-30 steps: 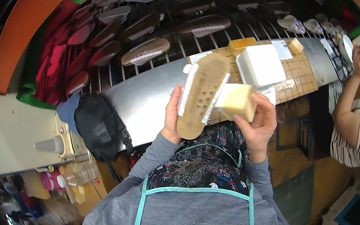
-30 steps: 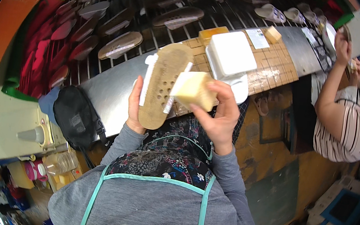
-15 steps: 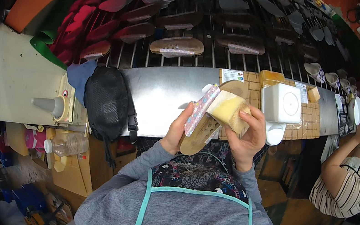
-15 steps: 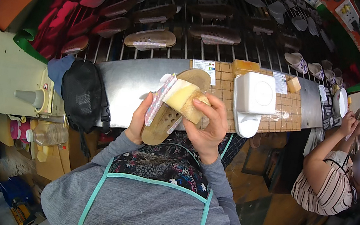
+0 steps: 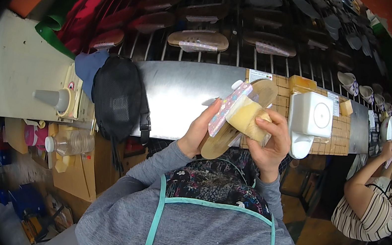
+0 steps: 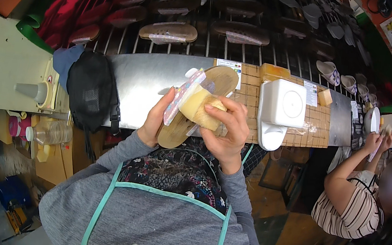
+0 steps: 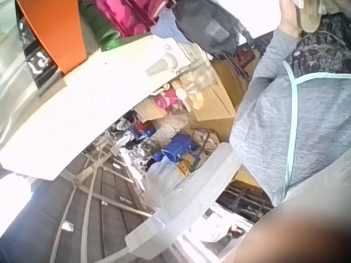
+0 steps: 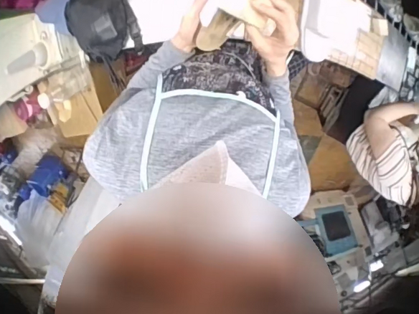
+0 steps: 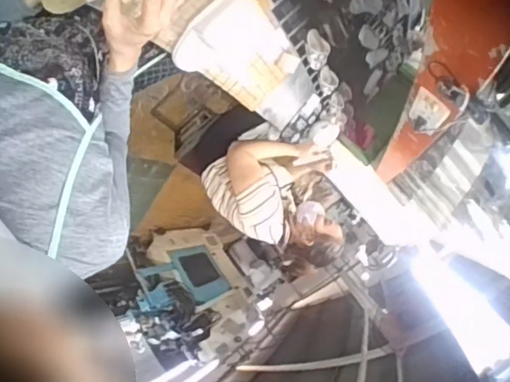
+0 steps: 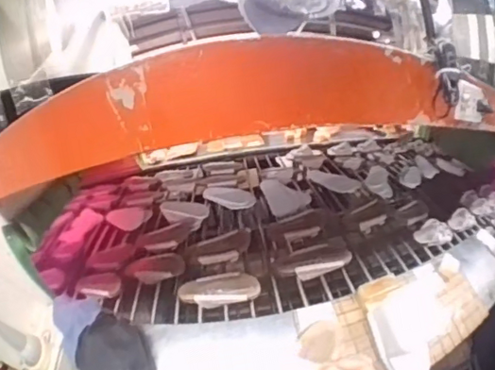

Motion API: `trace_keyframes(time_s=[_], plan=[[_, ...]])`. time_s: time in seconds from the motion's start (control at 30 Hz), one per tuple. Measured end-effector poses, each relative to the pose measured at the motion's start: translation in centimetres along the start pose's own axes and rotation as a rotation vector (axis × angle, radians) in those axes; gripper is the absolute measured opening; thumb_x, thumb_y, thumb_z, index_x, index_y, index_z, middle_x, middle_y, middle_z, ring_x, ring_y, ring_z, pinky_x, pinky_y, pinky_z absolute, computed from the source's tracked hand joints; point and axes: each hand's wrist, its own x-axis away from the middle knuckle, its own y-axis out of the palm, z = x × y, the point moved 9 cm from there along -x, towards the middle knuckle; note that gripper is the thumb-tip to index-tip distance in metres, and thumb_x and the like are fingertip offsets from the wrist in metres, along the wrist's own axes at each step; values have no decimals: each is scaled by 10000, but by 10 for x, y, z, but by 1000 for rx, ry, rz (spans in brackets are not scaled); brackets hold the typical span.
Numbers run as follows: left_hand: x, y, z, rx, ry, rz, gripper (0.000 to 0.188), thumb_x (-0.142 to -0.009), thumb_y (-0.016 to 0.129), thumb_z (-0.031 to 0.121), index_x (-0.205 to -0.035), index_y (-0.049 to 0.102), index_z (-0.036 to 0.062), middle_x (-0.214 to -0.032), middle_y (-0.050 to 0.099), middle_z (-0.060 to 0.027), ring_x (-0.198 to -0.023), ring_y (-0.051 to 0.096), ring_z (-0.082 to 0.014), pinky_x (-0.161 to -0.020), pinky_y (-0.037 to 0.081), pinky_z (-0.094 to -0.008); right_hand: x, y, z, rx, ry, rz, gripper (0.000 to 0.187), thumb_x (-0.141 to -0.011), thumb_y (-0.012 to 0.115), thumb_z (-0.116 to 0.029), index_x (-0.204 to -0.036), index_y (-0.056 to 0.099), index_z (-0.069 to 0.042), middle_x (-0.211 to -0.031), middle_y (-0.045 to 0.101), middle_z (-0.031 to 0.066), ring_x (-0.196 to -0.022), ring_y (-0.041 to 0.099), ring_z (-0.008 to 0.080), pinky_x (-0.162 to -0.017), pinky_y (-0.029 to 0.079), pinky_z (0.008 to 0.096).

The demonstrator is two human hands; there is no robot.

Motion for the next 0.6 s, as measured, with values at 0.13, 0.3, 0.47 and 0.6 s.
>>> trace_keyframes(time_s=[0.13,0.3,0.47,0.6], plan=[[-12,6,3,41,2,-14,542,-1013,308,439,-1355,414,32,-1251,542,-123,-1112,561,-198,-955,460,-342,1,0,-6,-13,-40,-35,435,-555,716,-10,-980,686,-97,-1059,632,121,-901,587,263,-824,422,366],[-32,17,3,109,0,-19,544,-1000,351,464,-1312,457,31,-1201,570,-113,-1054,586,-185,-900,486,-317,5,-4,-10,-43,-61,-47,436,-556,716,-8,-981,688,-103,-1051,644,117,-895,592,258,-814,421,361],[-53,31,21,44,113,-28,616,-988,325,506,-1336,430,8,-1198,574,-138,-1053,592,-216,-921,482,-345,11,-6,-11,-79,-42,-27,414,-564,716,11,-965,684,-83,-1044,634,127,-897,597,249,-807,439,341],[-58,39,42,-82,401,-48,636,-976,322,542,-1339,422,29,-1228,546,-134,-1087,564,-204,-922,474,-354,25,-9,6,-300,196,184,424,-614,737,20,-1023,637,-25,-1063,591,144,-941,581,229,-836,452,320]])
